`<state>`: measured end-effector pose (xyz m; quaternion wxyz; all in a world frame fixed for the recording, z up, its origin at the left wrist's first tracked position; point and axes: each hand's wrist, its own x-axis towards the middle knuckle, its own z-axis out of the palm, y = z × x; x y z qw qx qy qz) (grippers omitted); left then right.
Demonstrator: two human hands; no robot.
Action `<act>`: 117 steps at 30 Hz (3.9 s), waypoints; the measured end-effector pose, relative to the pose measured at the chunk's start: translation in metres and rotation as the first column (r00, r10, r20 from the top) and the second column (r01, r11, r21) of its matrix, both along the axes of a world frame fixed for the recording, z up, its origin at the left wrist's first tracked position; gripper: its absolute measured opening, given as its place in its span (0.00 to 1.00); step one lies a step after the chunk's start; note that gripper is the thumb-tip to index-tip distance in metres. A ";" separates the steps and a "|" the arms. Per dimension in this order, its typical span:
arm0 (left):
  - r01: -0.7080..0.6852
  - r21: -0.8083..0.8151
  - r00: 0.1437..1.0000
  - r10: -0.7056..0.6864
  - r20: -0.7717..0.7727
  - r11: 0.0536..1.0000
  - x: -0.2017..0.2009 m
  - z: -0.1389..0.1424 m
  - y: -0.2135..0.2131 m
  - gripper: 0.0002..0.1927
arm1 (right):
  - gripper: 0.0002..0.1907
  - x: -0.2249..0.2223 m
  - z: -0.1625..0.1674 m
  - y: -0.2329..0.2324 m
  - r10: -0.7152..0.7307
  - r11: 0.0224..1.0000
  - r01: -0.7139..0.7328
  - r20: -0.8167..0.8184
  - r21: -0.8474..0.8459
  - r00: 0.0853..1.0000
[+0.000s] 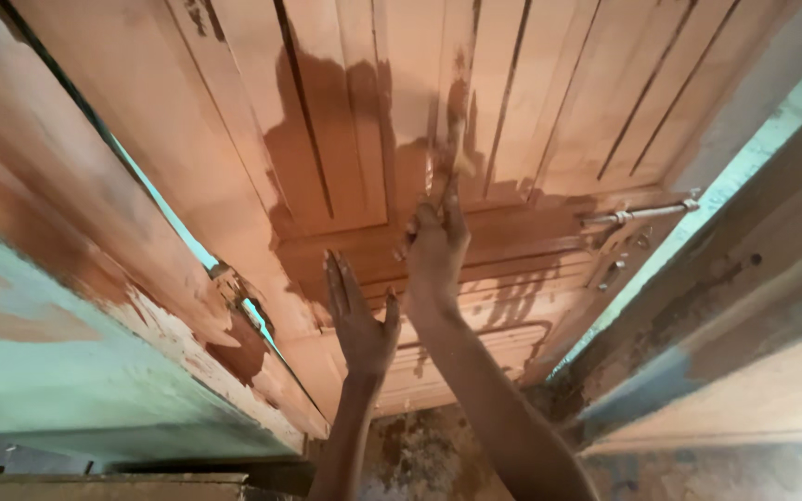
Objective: The person paints a wooden paneled door with brown paint using a wide brush, steadying the door with the other hand. They work across the door panels and rails, covering unpainted wood areas with paint throughout the clip.
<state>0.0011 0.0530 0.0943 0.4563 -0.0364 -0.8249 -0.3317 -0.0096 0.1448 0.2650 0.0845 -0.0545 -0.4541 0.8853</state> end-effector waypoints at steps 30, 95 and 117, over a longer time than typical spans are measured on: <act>0.030 -0.012 0.999 -0.030 0.010 0.999 -0.007 -0.003 0.003 0.43 | 0.33 0.033 -0.111 0.064 0.142 0.908 -0.300 0.460 0.292 0.877; 0.001 -0.147 0.999 -0.008 -0.047 0.989 -0.030 0.024 -0.010 0.41 | 0.31 -0.002 -0.067 0.055 0.038 0.135 0.554 -0.563 0.821 0.825; -0.039 -0.113 0.981 0.059 0.183 0.993 0.015 -0.039 -0.040 0.40 | 0.29 -0.018 -0.094 0.059 -0.074 0.198 0.601 -0.599 0.774 0.797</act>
